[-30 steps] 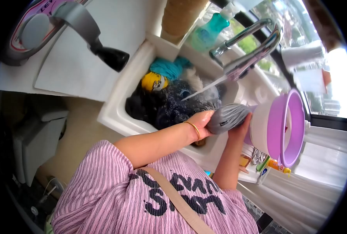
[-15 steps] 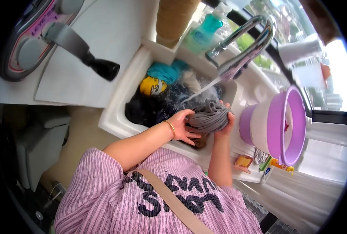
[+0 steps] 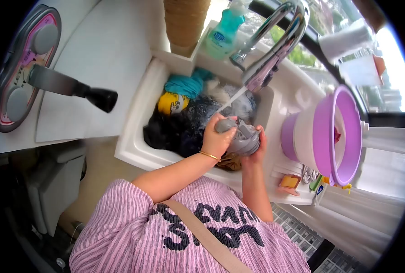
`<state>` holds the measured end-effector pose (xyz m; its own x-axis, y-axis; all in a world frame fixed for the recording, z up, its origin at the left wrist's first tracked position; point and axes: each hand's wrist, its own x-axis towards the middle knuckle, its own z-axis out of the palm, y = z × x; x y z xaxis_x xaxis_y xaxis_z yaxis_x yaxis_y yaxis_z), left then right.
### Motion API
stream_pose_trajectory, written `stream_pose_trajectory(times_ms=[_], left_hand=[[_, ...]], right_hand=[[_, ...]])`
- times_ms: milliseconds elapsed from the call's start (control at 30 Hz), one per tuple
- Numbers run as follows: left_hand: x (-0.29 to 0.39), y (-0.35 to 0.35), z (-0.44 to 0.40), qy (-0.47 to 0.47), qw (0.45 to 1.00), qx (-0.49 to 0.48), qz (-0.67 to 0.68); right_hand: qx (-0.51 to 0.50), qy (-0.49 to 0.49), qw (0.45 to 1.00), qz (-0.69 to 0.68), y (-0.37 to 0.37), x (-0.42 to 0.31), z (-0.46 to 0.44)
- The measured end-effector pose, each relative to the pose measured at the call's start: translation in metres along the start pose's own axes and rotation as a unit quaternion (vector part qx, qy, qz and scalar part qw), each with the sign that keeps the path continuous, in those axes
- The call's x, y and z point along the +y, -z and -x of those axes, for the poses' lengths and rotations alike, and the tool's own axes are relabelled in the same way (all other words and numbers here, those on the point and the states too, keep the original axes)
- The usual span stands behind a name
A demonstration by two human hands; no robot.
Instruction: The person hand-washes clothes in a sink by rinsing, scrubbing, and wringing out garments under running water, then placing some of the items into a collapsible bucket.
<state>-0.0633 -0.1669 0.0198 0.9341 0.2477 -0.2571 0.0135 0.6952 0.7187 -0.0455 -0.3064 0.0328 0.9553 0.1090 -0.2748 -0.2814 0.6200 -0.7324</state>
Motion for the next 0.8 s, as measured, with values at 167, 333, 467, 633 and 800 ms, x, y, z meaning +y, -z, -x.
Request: stream_pose_trajectory(times_ms=[167,333,467,633,800], left_hand=[[0.041,-0.007,-0.001,-0.278,0.905,-0.162,-0.279],[0.044,-0.001,-0.01,-0.425,0.712,-0.41,-0.379],[0.028,-0.001,-0.016,-0.512,0.597,-0.479,-0.391],[-0.002,0.006,-0.008,-0.547,0.472,-0.517,-0.46],[-0.049,0.001,-0.007,-0.399,0.373,-0.604,-0.58]], right_hand=[[0.075,-0.147,0.979,-0.123,-0.019,0.01,-0.014],[0.008,-0.324,0.943,-0.068,-0.02,-0.005,-0.042],[-0.137,-0.384,0.887,0.217,-0.043,-0.013,-0.07],[-0.222,-0.394,0.803,0.388,-0.049,-0.009,-0.083],[-0.246,-0.243,0.677,0.65,-0.021,0.022,-0.087]])
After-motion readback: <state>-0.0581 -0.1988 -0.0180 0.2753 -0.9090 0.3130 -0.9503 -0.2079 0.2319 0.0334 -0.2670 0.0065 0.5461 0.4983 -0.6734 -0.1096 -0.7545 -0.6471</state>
